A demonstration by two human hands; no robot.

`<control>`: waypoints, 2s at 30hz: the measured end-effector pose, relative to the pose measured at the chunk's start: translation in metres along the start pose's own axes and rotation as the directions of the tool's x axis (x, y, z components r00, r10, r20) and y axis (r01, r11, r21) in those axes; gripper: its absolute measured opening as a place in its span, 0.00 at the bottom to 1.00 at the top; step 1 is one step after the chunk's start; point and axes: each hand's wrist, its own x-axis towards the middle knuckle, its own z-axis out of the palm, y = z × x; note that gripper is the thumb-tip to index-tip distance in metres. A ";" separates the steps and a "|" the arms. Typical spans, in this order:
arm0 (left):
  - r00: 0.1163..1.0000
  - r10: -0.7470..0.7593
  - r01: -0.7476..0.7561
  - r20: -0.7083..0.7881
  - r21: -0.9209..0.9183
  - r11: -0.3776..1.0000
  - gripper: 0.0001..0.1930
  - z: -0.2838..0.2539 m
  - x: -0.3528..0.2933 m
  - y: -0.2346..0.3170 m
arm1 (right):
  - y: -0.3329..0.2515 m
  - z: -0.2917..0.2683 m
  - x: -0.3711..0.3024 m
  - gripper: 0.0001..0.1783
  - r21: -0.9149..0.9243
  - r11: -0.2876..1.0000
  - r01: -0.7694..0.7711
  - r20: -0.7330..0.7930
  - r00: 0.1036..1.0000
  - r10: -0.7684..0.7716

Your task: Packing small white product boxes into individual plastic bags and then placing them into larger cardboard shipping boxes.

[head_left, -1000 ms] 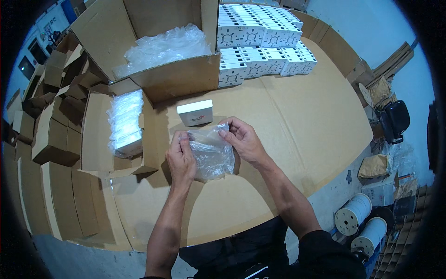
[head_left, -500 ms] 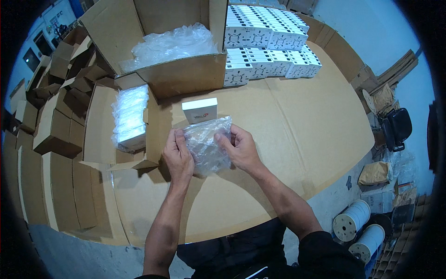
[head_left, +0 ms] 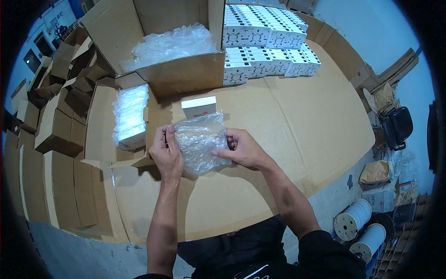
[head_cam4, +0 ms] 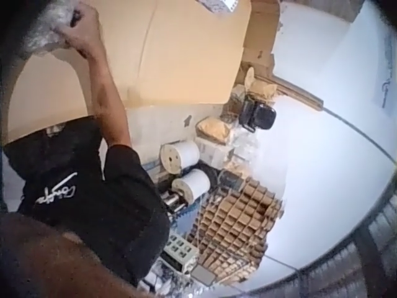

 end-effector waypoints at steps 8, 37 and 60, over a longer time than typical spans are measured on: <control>0.998 -0.058 0.058 0.031 -0.018 0.998 0.15 -0.002 -0.003 0.000 | -0.003 -0.038 0.002 0.09 0.110 0.976 -0.188 0.130 0.976 0.173; 0.903 -0.290 0.339 0.316 -0.112 0.934 0.10 0.016 -0.026 0.022 | 0.022 0.007 0.004 0.15 -0.067 0.974 0.218 -0.203 0.953 -0.227; 0.824 -0.376 0.535 0.425 -0.364 0.762 0.20 0.001 -0.014 0.016 | 0.025 0.015 0.006 0.17 -0.237 0.958 0.163 -0.392 0.886 -0.248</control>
